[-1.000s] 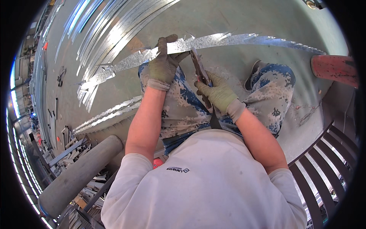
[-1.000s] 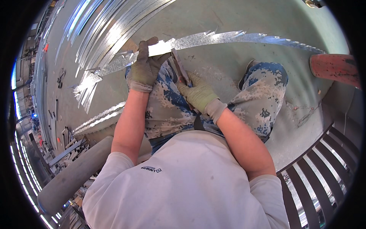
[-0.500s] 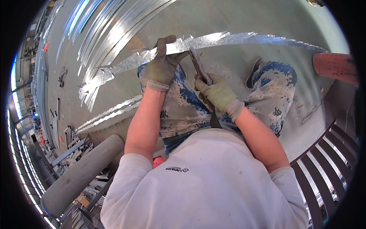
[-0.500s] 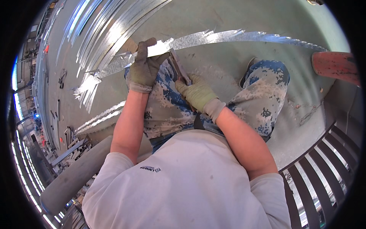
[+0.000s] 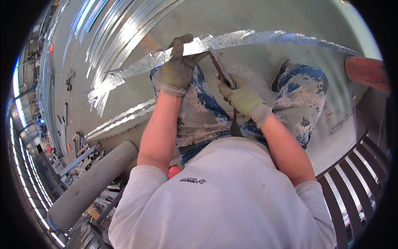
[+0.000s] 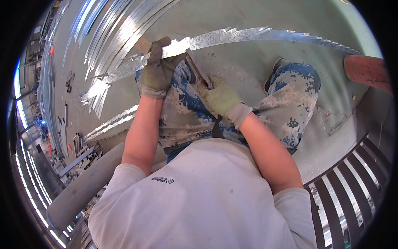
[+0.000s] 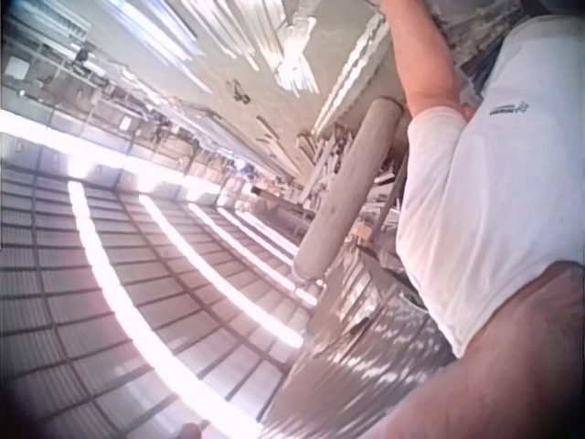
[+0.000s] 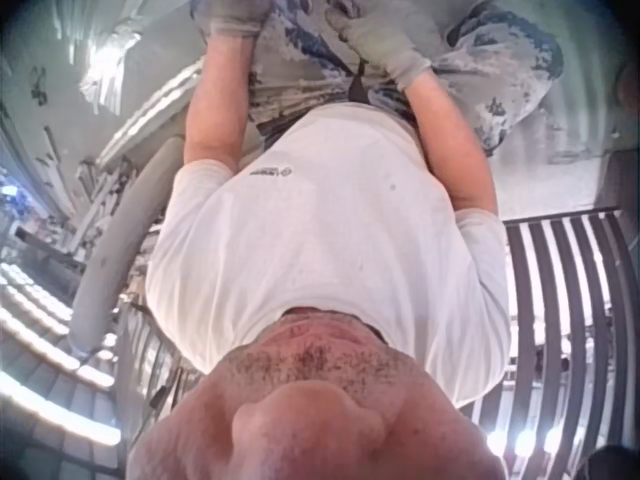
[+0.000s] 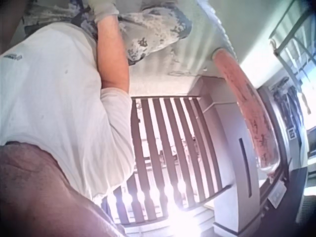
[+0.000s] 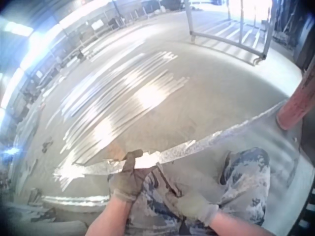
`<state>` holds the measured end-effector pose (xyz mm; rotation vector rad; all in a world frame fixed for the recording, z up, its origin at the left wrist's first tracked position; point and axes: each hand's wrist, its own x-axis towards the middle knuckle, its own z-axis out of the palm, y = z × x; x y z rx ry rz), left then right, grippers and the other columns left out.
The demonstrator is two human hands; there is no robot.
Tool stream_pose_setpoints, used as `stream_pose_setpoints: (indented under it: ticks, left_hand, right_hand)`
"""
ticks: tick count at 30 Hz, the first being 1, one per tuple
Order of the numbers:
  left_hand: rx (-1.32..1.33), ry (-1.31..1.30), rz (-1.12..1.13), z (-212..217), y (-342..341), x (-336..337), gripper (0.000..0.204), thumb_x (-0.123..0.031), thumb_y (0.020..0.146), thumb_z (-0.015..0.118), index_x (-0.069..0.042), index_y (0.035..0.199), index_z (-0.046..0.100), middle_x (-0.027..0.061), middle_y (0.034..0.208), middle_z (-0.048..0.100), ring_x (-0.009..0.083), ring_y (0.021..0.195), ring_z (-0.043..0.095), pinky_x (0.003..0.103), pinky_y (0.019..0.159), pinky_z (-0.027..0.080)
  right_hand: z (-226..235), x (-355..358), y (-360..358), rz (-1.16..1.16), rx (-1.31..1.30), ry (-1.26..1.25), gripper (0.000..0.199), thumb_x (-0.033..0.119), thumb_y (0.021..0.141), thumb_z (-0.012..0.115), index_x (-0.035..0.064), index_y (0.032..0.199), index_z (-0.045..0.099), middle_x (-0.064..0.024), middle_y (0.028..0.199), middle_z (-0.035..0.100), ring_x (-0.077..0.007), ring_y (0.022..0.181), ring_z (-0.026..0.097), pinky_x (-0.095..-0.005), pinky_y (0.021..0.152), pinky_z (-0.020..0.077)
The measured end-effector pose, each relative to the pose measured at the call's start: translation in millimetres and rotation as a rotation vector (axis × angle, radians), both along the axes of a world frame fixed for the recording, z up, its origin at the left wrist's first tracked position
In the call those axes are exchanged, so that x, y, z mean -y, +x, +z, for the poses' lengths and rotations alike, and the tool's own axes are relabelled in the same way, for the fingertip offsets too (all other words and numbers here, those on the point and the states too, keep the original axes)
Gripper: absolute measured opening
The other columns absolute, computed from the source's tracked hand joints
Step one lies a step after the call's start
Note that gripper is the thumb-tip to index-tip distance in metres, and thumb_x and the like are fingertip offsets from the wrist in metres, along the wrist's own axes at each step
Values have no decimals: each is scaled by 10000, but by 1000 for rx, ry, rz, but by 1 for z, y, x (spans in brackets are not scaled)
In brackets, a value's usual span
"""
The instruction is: The person uses tin snips to cut a long, curved metal strip into shorter segments while kneeling on a metal surface. The person repeatedly positions the snips and cuts along the strip, producing small cut pieces that fall away.
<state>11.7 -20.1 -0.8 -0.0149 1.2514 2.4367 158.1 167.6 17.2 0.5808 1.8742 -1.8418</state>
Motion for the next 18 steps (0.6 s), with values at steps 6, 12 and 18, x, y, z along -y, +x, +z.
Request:
stream_pose_setpoints:
  ticks: [6,12,18]
  left_hand:
    - [-42,28,-25,-1,-5,3,434,-349,1169,622,17,1402,631,145,1377,687,388,1279,736,608,1114,633]
    - [-68,59,-71,-3,-1,4,368,-320,1178,608,-27,1396,650,91,1339,691,348,1259,746,596,1111,638]
    - [-71,81,-73,-3,-2,3,351,-311,1181,601,-24,1375,658,83,1327,688,331,1235,754,596,1104,642]
  right_hand:
    - [14,-8,-2,7,44,-98,362,271,1068,764,50,1350,715,6,869,668,-88,719,621,-291,590,506]
    - [12,-17,2,-49,166,-338,313,220,1083,760,57,1345,706,-19,940,712,-100,734,655,-290,607,535]
    - [15,-23,1,-56,191,-401,330,212,1105,741,47,1388,701,-57,1007,761,-130,759,704,-308,652,591]
